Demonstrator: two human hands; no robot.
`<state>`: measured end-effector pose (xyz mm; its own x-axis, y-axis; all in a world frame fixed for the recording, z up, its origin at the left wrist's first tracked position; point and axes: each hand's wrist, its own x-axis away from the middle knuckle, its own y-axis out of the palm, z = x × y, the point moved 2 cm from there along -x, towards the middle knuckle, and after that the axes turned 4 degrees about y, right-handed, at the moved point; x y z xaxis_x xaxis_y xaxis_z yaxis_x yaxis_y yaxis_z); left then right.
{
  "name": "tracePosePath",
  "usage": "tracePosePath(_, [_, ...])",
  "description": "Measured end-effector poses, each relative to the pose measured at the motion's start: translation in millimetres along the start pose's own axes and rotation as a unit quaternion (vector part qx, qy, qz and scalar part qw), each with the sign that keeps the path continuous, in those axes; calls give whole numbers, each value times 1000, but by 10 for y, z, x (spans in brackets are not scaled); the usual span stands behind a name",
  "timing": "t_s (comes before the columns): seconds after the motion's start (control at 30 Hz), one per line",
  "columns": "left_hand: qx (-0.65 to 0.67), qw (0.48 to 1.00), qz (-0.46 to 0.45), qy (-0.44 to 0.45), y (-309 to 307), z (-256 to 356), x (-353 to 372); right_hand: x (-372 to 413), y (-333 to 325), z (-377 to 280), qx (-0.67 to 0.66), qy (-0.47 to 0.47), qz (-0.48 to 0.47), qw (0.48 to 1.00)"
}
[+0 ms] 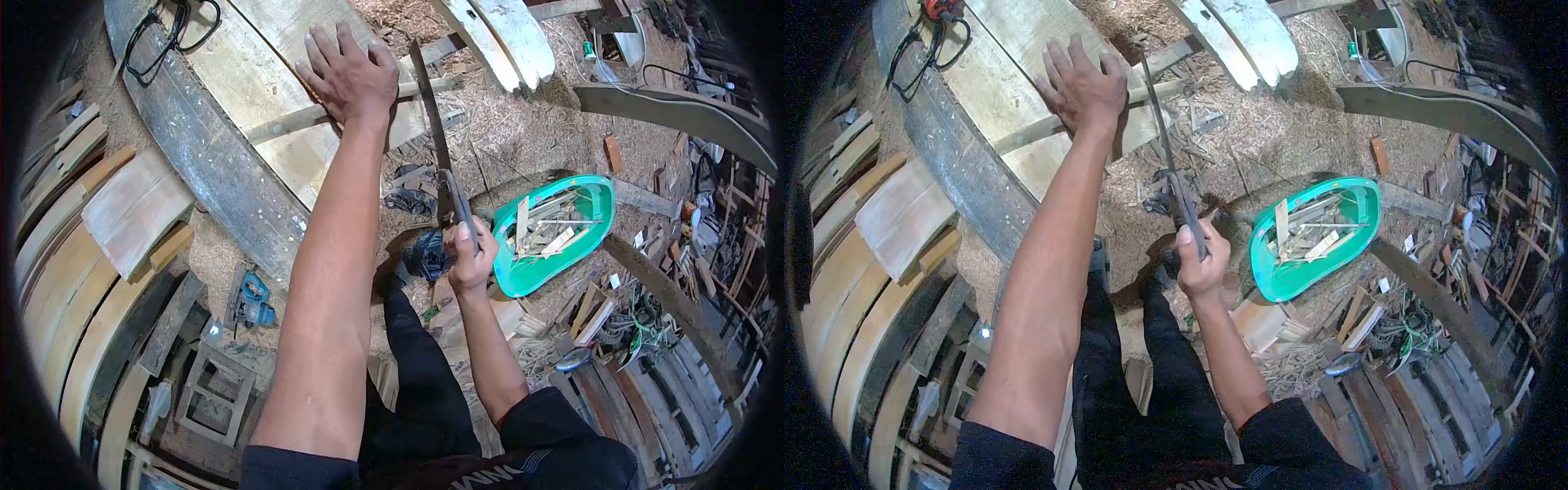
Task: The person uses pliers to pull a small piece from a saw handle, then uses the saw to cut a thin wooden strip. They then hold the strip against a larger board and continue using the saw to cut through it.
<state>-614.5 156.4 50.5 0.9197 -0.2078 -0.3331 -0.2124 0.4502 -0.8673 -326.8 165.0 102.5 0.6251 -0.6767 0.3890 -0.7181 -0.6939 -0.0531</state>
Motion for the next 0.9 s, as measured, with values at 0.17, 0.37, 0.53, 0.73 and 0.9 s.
tracePosePath(0.17, [40, 999, 20, 18, -30, -1, 42, 15, 43, -103, 70, -11, 19, 997])
tracePosePath(0.37, [92, 975, -31, 200, -157, -109, 230, 28, 96, -124, 84, -7, 6, 996])
tracePosePath(0.53, [18, 968, -83, 236, -241, -165, 493, 234, 69, 226, 98, -38, 20, 994])
tracePosePath(0.73, [51, 957, -113, 261, -417, -210, 772, 362, 227, 426, 75, -61, 61, 993])
tracePosePath(0.9, [63, 929, -153, 331, -601, -330, 965, 455, 177, 541, 100, -90, 61, 989])
